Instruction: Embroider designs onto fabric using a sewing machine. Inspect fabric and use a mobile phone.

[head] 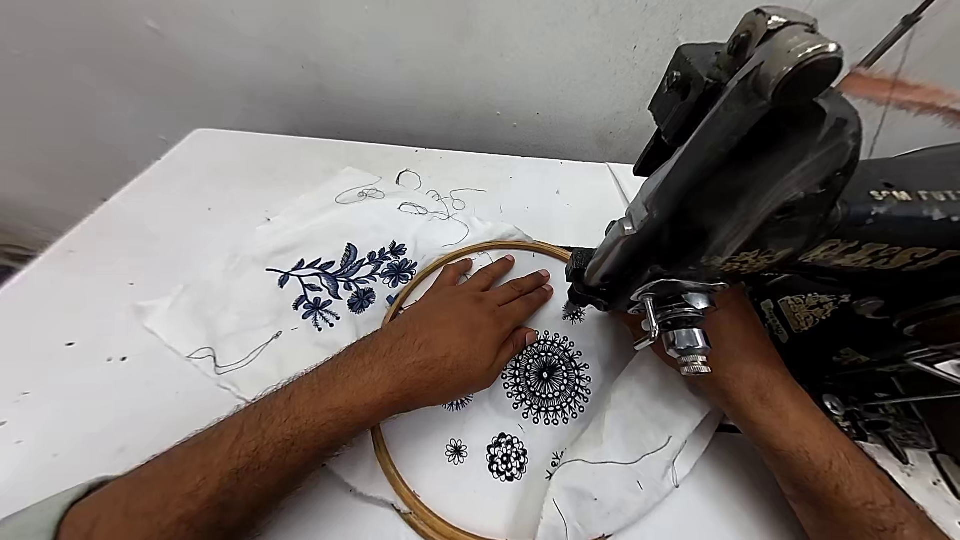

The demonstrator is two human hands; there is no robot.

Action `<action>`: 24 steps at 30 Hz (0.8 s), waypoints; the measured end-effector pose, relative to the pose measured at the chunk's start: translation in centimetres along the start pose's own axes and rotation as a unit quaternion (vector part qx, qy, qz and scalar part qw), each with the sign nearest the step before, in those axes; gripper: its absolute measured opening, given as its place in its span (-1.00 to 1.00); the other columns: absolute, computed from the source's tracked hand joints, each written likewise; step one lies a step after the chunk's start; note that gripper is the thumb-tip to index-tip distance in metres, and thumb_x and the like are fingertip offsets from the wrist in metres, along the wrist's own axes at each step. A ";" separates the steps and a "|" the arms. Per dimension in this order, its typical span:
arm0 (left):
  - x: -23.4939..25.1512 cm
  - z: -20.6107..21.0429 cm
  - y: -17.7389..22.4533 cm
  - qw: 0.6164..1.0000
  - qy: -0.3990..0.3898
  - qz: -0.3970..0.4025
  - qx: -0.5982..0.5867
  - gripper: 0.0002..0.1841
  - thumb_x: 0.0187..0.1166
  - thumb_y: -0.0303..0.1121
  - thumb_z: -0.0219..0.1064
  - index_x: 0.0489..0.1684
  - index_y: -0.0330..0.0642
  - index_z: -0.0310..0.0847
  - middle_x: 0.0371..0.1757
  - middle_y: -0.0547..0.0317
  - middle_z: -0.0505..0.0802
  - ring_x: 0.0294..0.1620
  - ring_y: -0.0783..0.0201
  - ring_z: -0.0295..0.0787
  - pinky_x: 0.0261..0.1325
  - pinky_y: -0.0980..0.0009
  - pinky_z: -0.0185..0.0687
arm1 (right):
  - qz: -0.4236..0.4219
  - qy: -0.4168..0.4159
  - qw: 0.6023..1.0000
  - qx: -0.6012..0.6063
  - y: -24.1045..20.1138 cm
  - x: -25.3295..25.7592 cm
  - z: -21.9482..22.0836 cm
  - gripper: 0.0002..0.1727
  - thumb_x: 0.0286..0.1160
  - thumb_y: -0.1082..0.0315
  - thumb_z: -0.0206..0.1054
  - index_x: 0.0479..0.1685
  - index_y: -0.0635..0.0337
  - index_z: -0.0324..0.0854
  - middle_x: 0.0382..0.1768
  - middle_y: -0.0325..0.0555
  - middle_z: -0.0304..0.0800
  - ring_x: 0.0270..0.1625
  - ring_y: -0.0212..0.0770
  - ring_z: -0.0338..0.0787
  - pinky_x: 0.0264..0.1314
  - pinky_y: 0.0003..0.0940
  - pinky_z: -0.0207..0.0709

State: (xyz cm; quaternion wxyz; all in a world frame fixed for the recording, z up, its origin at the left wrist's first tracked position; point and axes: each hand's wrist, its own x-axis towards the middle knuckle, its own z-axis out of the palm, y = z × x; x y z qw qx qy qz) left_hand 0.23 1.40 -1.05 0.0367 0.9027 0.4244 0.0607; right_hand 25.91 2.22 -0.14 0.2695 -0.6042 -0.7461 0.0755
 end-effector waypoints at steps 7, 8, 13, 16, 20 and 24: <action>0.0 0.0 -0.1 1.000 0.003 -0.002 -0.001 -0.40 0.86 0.04 -0.24 0.76 0.08 0.39 0.81 0.38 0.41 0.85 0.02 0.20 0.72 -0.30 0.09 | -0.006 -0.004 1.000 -0.008 0.1 -0.1 0.1 -0.77 0.25 0.47 0.59 -0.19 0.37 0.71 -0.23 0.23 0.78 -0.11 0.17 0.80 -0.07 0.22 0.59; 0.0 0.0 0.0 1.000 0.002 -0.003 -0.002 -0.40 0.86 0.03 -0.24 0.77 0.08 0.38 0.82 0.38 0.40 0.85 0.02 0.19 0.72 -0.32 0.07 | -0.001 -0.006 1.000 -0.011 0.0 -0.1 0.0 -0.78 0.27 0.47 0.59 -0.20 0.38 0.71 -0.24 0.24 0.77 -0.11 0.19 0.80 -0.07 0.24 0.58; -0.2 -0.3 0.0 1.000 -0.011 -0.006 -0.003 -0.40 0.85 0.05 -0.24 0.78 0.10 0.36 0.82 0.38 0.39 0.85 0.02 0.19 0.72 -0.31 0.09 | 0.018 -0.005 1.000 0.016 -0.2 -0.2 0.0 -0.79 0.24 0.50 0.58 -0.19 0.30 0.71 -0.26 0.14 0.77 -0.14 0.07 0.79 -0.10 0.15 0.59; 0.0 -0.2 -0.2 1.000 0.000 -0.004 0.000 -0.40 0.85 0.03 -0.25 0.76 0.08 0.39 0.81 0.37 0.41 0.84 0.02 0.21 0.70 -0.31 0.11 | 0.006 -0.006 1.000 0.017 -0.1 -0.2 0.1 -0.80 0.24 0.51 0.58 -0.19 0.33 0.71 -0.25 0.17 0.77 -0.14 0.11 0.79 -0.09 0.18 0.58; 0.0 -0.2 0.1 1.000 -0.008 -0.008 -0.001 -0.40 0.86 0.03 -0.26 0.77 0.09 0.37 0.83 0.39 0.38 0.86 0.02 0.18 0.72 -0.32 0.07 | -0.006 -0.001 1.000 0.006 -0.1 -0.1 0.0 -0.82 0.29 0.47 0.57 -0.20 0.33 0.73 -0.25 0.17 0.78 -0.13 0.10 0.80 -0.08 0.17 0.59; -0.3 -0.6 0.1 0.999 -0.027 -0.016 0.002 -0.39 0.86 0.05 -0.26 0.78 0.10 0.35 0.84 0.39 0.37 0.86 0.01 0.18 0.71 -0.32 0.11 | 0.011 -0.002 0.999 0.030 0.2 -0.1 0.4 -0.74 0.24 0.49 0.60 -0.12 0.28 0.70 -0.22 0.12 0.79 -0.12 0.04 0.81 -0.06 0.13 0.63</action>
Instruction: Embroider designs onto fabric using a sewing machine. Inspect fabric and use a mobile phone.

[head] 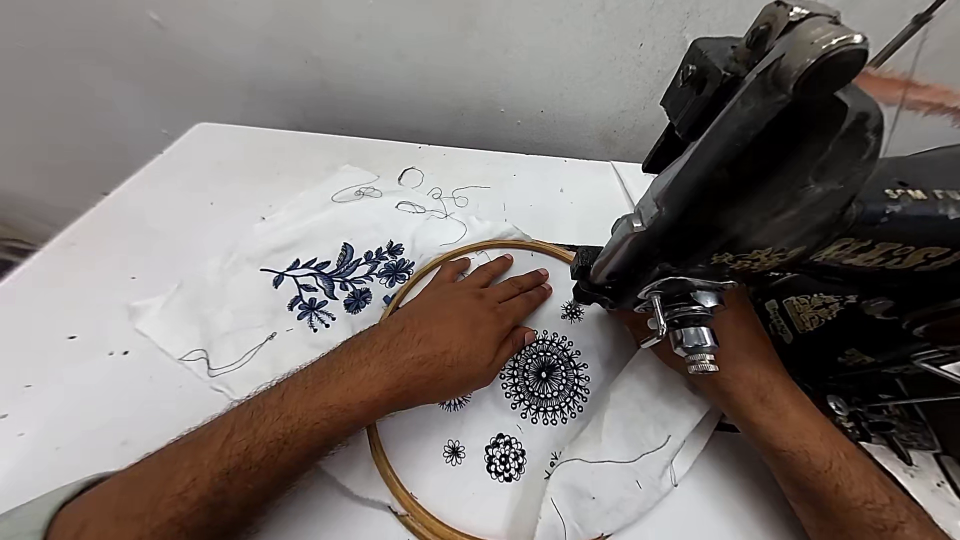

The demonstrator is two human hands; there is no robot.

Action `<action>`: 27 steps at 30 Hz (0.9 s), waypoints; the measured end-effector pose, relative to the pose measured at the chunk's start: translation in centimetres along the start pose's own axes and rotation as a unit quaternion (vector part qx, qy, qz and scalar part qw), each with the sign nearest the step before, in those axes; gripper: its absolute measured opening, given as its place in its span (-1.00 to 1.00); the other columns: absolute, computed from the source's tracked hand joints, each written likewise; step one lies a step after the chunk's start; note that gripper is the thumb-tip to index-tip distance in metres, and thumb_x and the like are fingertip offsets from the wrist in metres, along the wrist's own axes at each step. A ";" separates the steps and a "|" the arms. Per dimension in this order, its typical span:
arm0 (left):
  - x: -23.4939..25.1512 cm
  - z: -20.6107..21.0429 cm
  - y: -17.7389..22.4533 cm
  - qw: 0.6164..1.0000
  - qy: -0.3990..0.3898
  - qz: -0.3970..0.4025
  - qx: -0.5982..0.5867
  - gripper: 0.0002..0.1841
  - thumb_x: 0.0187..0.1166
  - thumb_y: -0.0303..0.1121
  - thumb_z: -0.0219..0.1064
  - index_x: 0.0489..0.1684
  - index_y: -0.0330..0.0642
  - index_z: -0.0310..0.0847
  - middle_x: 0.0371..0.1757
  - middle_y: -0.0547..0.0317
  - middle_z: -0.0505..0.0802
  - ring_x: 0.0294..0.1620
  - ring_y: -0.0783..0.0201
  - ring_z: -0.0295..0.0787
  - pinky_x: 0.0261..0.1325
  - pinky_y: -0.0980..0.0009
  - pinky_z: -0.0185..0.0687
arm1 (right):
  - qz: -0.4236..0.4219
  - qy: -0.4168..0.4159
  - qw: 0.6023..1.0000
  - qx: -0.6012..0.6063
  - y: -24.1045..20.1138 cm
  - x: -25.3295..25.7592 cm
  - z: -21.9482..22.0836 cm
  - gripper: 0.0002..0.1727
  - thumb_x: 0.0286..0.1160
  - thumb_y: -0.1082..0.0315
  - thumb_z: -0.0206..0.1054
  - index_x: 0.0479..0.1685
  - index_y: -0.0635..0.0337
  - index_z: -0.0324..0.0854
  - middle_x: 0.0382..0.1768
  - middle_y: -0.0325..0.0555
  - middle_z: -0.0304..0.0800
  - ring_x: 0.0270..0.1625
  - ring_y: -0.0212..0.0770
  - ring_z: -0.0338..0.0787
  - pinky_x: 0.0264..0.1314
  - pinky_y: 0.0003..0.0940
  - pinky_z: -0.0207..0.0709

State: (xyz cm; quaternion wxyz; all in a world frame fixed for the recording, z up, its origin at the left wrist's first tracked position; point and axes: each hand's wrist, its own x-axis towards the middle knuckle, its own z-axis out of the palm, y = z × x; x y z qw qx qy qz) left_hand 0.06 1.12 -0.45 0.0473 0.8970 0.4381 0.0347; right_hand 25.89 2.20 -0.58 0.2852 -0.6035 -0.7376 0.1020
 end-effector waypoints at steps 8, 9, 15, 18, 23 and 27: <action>-0.2 -0.2 0.2 1.000 -0.009 -0.002 0.005 -0.39 0.85 0.04 -0.25 0.79 0.09 0.34 0.84 0.38 0.35 0.86 0.01 0.16 0.69 -0.34 0.12 | -0.005 -0.007 1.000 -0.008 -0.2 0.0 -0.1 -0.78 0.23 0.49 0.58 -0.18 0.27 0.71 -0.29 0.06 0.78 -0.19 -0.02 0.80 -0.12 0.06 0.62; -0.2 -0.2 0.2 1.000 -0.009 -0.001 0.004 -0.39 0.85 0.04 -0.24 0.79 0.08 0.34 0.84 0.38 0.36 0.86 0.01 0.16 0.69 -0.34 0.12 | -0.003 -0.009 1.000 -0.006 -0.2 0.1 -0.1 -0.79 0.24 0.48 0.59 -0.18 0.26 0.71 -0.29 0.06 0.78 -0.19 -0.04 0.80 -0.13 0.05 0.62; -0.4 -0.3 0.4 1.000 -0.012 0.001 0.006 -0.40 0.85 0.04 -0.23 0.78 0.09 0.35 0.84 0.38 0.36 0.86 0.02 0.18 0.70 -0.32 0.13 | 0.025 -0.026 0.999 -0.014 -0.5 0.2 -0.3 -0.79 0.27 0.45 0.61 -0.18 0.24 0.72 -0.29 0.05 0.79 -0.19 -0.05 0.80 -0.12 0.04 0.63; -0.4 -0.3 0.5 1.000 -0.012 0.001 0.005 -0.40 0.85 0.04 -0.22 0.78 0.10 0.35 0.83 0.39 0.37 0.86 0.02 0.18 0.68 -0.33 0.15 | 0.022 -0.027 0.999 -0.019 -0.4 0.1 -0.3 -0.77 0.25 0.41 0.64 -0.18 0.22 0.73 -0.29 0.03 0.80 -0.18 -0.05 0.81 -0.11 0.05 0.64; -0.4 0.0 0.6 1.000 0.002 0.012 0.007 -0.40 0.85 0.02 -0.22 0.77 0.08 0.37 0.82 0.37 0.39 0.85 0.01 0.19 0.68 -0.34 0.14 | 0.022 -0.032 0.998 -0.039 -0.7 0.1 -0.7 -0.79 0.24 0.41 0.66 -0.25 0.25 0.75 -0.31 0.09 0.80 -0.19 0.02 0.82 -0.13 0.11 0.63; -0.3 0.1 0.7 1.000 0.002 0.011 0.002 -0.41 0.85 0.02 -0.23 0.77 0.08 0.36 0.82 0.37 0.39 0.86 0.02 0.17 0.70 -0.33 0.12 | 0.017 -0.031 0.998 -0.053 -0.7 0.3 -0.8 -0.79 0.25 0.38 0.66 -0.27 0.25 0.74 -0.31 0.08 0.79 -0.19 0.04 0.81 -0.15 0.14 0.62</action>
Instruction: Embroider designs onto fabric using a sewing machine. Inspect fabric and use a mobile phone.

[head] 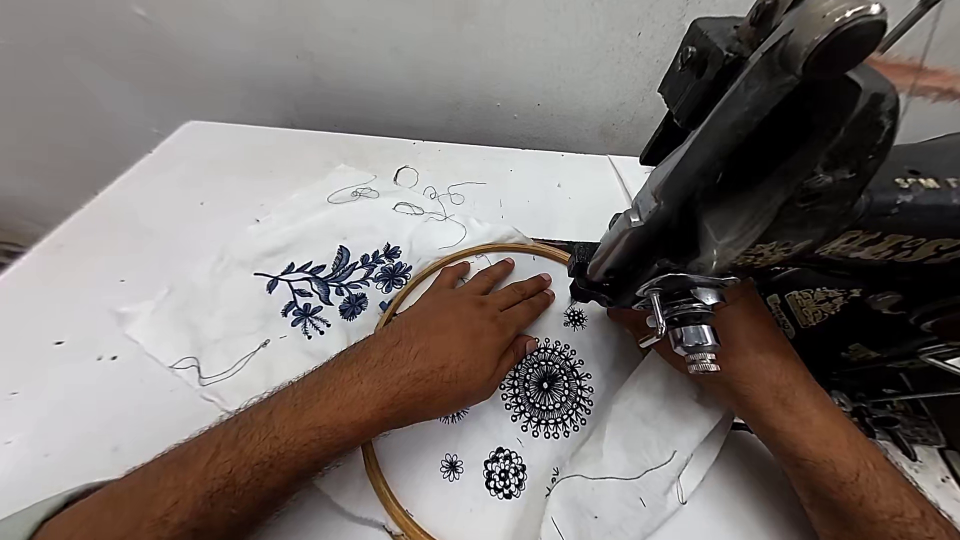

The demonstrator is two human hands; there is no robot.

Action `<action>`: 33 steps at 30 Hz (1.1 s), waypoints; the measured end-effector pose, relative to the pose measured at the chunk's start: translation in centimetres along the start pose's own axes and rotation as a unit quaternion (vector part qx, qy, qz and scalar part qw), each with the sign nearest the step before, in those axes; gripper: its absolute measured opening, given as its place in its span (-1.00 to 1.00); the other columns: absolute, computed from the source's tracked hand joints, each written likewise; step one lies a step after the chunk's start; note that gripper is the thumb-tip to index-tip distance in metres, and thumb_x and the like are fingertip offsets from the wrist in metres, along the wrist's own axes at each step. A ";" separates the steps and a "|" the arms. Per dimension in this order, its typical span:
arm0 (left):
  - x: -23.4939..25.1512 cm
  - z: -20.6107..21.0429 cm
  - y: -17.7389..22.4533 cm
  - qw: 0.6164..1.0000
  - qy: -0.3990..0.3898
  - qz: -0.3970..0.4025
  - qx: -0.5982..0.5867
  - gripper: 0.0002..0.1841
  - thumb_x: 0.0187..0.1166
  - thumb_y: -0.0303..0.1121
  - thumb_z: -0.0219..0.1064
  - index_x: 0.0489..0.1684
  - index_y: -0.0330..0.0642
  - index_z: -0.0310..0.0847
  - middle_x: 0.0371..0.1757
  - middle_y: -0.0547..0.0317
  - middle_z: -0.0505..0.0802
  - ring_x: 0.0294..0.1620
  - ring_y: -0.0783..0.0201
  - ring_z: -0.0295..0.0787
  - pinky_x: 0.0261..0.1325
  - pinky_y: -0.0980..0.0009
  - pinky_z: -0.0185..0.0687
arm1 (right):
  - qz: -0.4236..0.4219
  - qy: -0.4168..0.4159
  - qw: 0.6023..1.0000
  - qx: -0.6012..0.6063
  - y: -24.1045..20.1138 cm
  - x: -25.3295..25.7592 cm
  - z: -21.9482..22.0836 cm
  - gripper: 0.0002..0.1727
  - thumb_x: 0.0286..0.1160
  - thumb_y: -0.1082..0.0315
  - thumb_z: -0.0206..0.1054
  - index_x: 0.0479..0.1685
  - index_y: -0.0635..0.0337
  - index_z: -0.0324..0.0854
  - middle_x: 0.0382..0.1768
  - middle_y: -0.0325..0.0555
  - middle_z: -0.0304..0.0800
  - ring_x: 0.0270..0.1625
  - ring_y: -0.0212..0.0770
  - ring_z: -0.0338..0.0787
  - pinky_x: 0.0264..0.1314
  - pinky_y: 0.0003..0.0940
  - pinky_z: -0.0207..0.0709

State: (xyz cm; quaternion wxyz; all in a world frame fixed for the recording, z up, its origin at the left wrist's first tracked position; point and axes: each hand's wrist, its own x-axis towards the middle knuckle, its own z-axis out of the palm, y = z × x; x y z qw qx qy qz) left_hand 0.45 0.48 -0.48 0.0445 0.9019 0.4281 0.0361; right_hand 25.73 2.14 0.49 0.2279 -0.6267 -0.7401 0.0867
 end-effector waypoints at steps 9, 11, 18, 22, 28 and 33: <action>-0.1 -0.4 0.1 1.000 -0.015 -0.006 0.003 -0.40 0.85 0.05 -0.26 0.80 0.12 0.33 0.84 0.40 0.36 0.87 0.04 0.16 0.71 -0.33 0.11 | -0.037 0.008 0.999 0.002 0.4 0.0 0.2 -0.76 0.18 0.38 0.66 -0.24 0.25 0.74 -0.31 0.08 0.79 -0.20 0.05 0.81 -0.16 0.15 0.61; 0.0 -0.3 0.0 1.000 -0.013 -0.009 0.005 -0.40 0.85 0.03 -0.25 0.79 0.11 0.34 0.83 0.40 0.37 0.86 0.04 0.16 0.71 -0.32 0.11 | -0.045 0.016 0.999 0.005 0.4 0.0 0.3 -0.77 0.18 0.40 0.64 -0.24 0.25 0.74 -0.30 0.08 0.79 -0.19 0.04 0.82 -0.16 0.13 0.61; 0.0 -0.2 0.1 1.000 -0.009 -0.001 0.004 -0.40 0.85 0.04 -0.26 0.79 0.10 0.34 0.84 0.40 0.36 0.87 0.03 0.15 0.70 -0.33 0.11 | -0.030 0.001 1.000 -0.003 0.4 0.0 0.0 -0.77 0.19 0.40 0.66 -0.26 0.26 0.74 -0.32 0.09 0.79 -0.20 0.05 0.82 -0.16 0.15 0.62; 0.0 -0.2 -0.1 1.000 -0.005 0.000 0.003 -0.40 0.85 0.03 -0.24 0.79 0.10 0.34 0.83 0.40 0.37 0.87 0.04 0.16 0.71 -0.32 0.11 | -0.017 0.003 1.000 0.002 0.2 0.1 0.2 -0.77 0.19 0.43 0.66 -0.25 0.27 0.74 -0.31 0.10 0.80 -0.20 0.06 0.82 -0.15 0.14 0.62; 0.0 -0.1 0.1 1.000 -0.005 0.004 0.004 -0.40 0.85 0.03 -0.24 0.79 0.09 0.34 0.83 0.37 0.37 0.87 0.03 0.16 0.69 -0.35 0.11 | 0.009 -0.014 1.000 -0.005 -0.1 0.0 -0.1 -0.77 0.22 0.39 0.69 -0.26 0.25 0.75 -0.31 0.10 0.80 -0.19 0.08 0.82 -0.14 0.16 0.62; 0.1 -0.1 -0.1 1.000 0.000 -0.002 0.001 -0.41 0.85 0.03 -0.23 0.77 0.09 0.37 0.82 0.38 0.39 0.85 0.02 0.19 0.69 -0.32 0.14 | -0.030 0.012 0.999 0.012 0.3 -0.1 0.1 -0.79 0.21 0.42 0.63 -0.25 0.28 0.74 -0.31 0.11 0.79 -0.20 0.06 0.81 -0.15 0.14 0.60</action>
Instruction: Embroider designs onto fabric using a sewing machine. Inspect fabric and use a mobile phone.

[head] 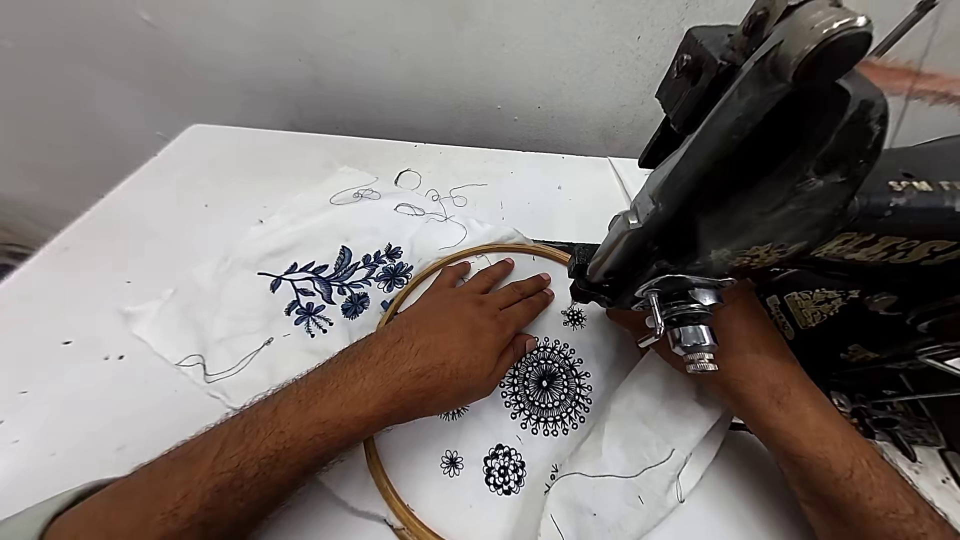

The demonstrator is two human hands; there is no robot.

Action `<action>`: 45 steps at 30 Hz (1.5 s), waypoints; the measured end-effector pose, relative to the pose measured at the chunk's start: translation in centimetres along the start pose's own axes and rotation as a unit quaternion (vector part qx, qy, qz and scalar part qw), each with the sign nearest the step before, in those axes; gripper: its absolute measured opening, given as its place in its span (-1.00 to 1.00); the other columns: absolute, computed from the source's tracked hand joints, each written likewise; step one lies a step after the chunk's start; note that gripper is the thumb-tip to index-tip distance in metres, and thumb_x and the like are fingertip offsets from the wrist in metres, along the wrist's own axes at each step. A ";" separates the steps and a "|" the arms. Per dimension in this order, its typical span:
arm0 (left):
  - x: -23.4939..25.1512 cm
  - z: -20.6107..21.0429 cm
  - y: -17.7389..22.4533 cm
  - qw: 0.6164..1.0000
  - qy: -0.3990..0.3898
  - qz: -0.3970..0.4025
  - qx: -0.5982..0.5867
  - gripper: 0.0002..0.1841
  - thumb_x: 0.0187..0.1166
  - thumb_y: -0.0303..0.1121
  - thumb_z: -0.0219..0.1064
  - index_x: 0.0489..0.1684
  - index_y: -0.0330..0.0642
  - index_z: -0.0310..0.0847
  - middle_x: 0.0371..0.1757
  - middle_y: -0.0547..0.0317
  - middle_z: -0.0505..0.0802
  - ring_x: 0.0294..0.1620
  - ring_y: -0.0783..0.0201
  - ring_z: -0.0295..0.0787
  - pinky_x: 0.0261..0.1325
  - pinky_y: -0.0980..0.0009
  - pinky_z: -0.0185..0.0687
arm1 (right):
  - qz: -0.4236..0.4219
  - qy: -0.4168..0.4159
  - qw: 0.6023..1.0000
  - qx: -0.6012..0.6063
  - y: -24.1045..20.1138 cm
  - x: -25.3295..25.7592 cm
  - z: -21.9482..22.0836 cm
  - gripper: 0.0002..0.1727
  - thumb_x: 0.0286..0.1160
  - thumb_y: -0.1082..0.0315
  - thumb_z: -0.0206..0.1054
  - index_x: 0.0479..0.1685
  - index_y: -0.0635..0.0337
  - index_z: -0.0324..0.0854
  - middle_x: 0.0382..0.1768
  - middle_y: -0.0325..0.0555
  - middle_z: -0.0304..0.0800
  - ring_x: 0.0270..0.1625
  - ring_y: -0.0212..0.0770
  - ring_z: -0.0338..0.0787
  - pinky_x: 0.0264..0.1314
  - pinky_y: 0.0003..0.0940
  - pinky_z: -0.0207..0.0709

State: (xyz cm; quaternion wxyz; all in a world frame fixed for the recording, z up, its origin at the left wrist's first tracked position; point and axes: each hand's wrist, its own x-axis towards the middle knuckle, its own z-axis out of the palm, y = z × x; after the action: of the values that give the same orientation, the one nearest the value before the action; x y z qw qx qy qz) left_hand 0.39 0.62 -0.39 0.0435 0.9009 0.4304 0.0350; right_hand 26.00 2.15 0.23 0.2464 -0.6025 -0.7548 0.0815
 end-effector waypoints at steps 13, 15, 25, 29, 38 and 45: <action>-0.2 -0.4 -0.1 1.000 -0.014 -0.004 0.005 -0.40 0.85 0.04 -0.23 0.79 0.09 0.34 0.83 0.37 0.37 0.85 0.02 0.20 0.69 -0.31 0.16 | 0.024 -0.003 1.000 0.011 -0.1 0.1 0.4 -0.77 0.20 0.39 0.67 -0.25 0.22 0.74 -0.32 0.03 0.79 -0.21 -0.03 0.81 -0.15 0.07 0.62; -0.3 -0.5 -0.1 1.000 -0.017 -0.006 0.005 -0.40 0.85 0.04 -0.22 0.79 0.09 0.34 0.83 0.37 0.37 0.85 0.02 0.19 0.69 -0.32 0.15 | 0.028 -0.004 0.999 0.019 -0.2 0.1 0.4 -0.77 0.20 0.39 0.68 -0.26 0.22 0.74 -0.34 0.03 0.79 -0.23 -0.05 0.81 -0.16 0.05 0.62; -0.6 -0.8 0.1 0.999 -0.028 -0.013 0.008 -0.41 0.84 0.03 -0.19 0.79 0.11 0.35 0.83 0.38 0.38 0.84 0.02 0.20 0.67 -0.32 0.20 | 0.008 -0.003 1.000 0.010 0.1 0.1 0.8 -0.74 0.19 0.35 0.67 -0.21 0.16 0.73 -0.30 -0.04 0.80 -0.20 -0.11 0.81 -0.13 -0.01 0.64; -0.6 -0.8 0.2 0.999 -0.030 -0.012 0.010 -0.41 0.84 0.03 -0.19 0.78 0.10 0.35 0.82 0.36 0.39 0.84 0.01 0.21 0.66 -0.33 0.20 | -0.014 0.000 1.000 0.015 0.3 0.2 0.9 -0.76 0.16 0.30 0.67 -0.26 0.11 0.74 -0.35 -0.09 0.79 -0.26 -0.15 0.81 -0.20 -0.03 0.64; -0.7 -0.7 0.5 1.000 -0.021 -0.008 0.011 -0.42 0.84 0.02 -0.19 0.77 0.10 0.37 0.82 0.36 0.40 0.84 0.00 0.21 0.67 -0.34 0.20 | 0.005 -0.017 1.000 0.006 -0.1 0.0 0.3 -0.81 0.22 0.27 0.65 -0.32 0.08 0.74 -0.40 -0.13 0.78 -0.31 -0.17 0.79 -0.27 -0.04 0.62; -0.7 -0.8 0.3 0.999 -0.029 -0.010 0.016 -0.41 0.84 0.02 -0.20 0.78 0.11 0.35 0.82 0.37 0.39 0.85 0.00 0.19 0.66 -0.34 0.20 | 0.007 -0.012 1.000 0.017 0.1 0.1 0.7 -0.75 0.16 0.27 0.67 -0.24 0.07 0.74 -0.36 -0.15 0.79 -0.26 -0.20 0.81 -0.22 -0.07 0.65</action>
State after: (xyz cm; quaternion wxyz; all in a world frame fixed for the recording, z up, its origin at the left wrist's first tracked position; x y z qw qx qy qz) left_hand 0.11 -0.11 0.38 0.0420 0.8976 0.4389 0.0016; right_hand 25.76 2.44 -0.40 0.2471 -0.6021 -0.7521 0.1035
